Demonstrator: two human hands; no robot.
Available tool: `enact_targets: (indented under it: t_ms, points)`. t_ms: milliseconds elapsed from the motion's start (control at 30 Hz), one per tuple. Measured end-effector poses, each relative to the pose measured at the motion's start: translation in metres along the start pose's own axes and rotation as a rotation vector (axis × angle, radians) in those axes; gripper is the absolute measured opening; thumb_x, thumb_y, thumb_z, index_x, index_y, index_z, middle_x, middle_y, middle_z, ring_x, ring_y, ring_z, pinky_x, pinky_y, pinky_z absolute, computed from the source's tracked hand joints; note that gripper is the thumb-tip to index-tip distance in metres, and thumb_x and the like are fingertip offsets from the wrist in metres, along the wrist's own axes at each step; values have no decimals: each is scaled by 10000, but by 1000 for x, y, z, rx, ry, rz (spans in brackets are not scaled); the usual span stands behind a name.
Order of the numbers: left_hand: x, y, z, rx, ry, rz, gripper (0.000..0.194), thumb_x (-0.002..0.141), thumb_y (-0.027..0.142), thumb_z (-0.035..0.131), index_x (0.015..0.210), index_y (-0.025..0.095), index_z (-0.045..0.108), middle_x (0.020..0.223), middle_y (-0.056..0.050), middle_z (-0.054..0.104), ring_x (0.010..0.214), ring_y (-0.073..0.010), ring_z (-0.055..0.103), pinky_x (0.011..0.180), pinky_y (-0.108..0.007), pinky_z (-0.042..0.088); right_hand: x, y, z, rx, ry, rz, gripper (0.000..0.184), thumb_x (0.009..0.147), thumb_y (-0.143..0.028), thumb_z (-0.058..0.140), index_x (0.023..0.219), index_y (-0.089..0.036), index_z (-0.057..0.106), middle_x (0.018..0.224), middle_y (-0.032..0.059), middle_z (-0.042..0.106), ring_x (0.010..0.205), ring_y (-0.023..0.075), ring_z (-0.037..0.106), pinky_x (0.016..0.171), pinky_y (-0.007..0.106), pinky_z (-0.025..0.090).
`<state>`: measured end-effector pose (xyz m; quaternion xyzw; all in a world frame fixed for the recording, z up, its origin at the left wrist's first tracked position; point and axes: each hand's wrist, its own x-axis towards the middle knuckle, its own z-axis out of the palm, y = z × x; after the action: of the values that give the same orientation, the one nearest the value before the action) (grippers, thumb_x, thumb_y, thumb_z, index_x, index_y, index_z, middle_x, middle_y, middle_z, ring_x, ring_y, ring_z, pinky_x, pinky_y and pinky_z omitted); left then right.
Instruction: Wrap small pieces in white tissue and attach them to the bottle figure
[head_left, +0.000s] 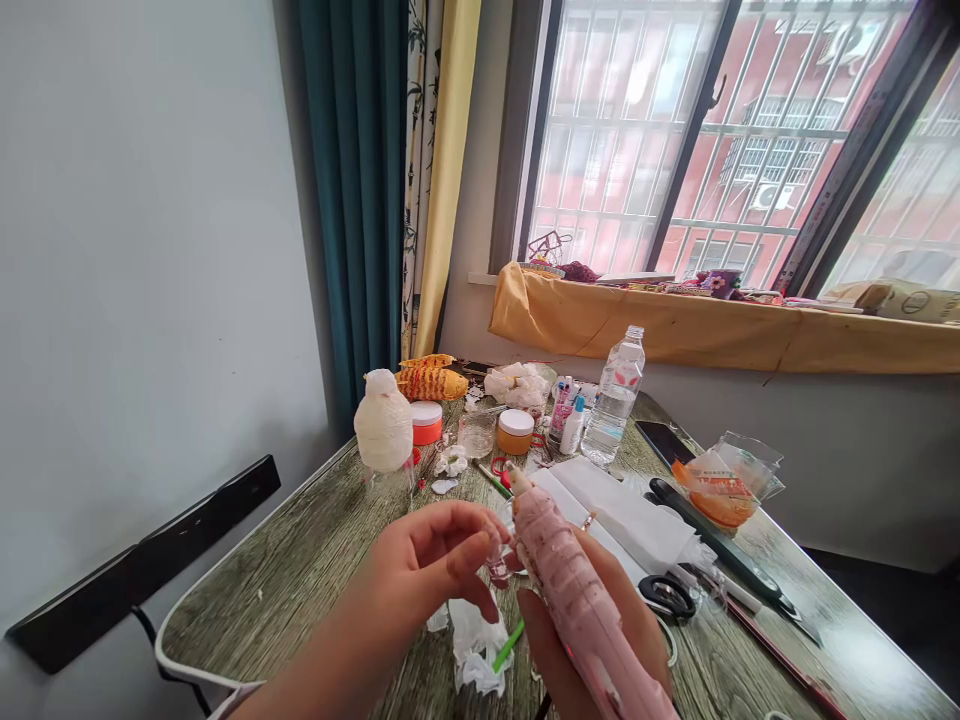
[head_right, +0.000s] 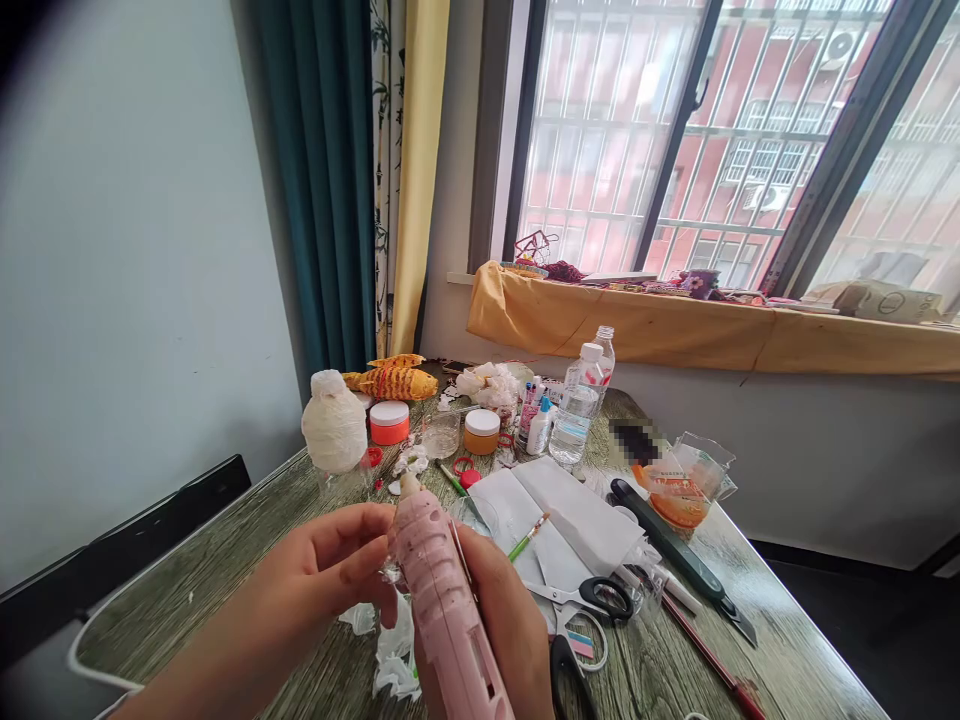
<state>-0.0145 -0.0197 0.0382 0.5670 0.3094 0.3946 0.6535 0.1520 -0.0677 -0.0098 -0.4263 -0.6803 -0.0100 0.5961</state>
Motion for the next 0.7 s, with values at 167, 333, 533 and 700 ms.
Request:
enact_targets:
  t_ms: [167, 333, 533, 700]
  points:
    - [5, -2, 2, -178, -43, 109, 485, 658, 345, 881, 1099, 282, 690, 844, 18, 738, 735, -169, 700, 684, -294, 564, 5, -8, 3, 29, 121, 45, 429, 902, -187, 602, 1311, -309, 558, 992, -39, 731, 784, 172, 734, 662, 184, 606]
    - [8, 0, -3, -91, -77, 69, 361, 690, 309, 864, 1033, 267, 759, 777, 22, 753, 695, -148, 714, 722, -279, 560, 4, -4, 11, 20, 231, 70, 336, 882, -248, 605, 1212, -314, 622, 992, -7, 725, 792, 196, 723, 645, 225, 603]
    - [4, 6, 0, -23, -7, 18, 338, 625, 358, 888, 925, 243, 782, 766, -2, 782, 693, -179, 710, 723, -304, 566, -1, -3, 11, 60, 174, 177, 278, 903, -332, 596, 1174, -291, 642, 890, 25, 700, 734, 225, 694, 670, 306, 593]
    - [6, 1, -2, 30, -5, 135, 375, 616, 458, 874, 936, 284, 784, 941, -21, 755, 972, -242, 677, 805, -313, 560, 1, -11, 10, 155, 179, 232, 278, 894, -296, 604, 1170, -299, 638, 933, 28, 695, 735, 226, 674, 720, 335, 589]
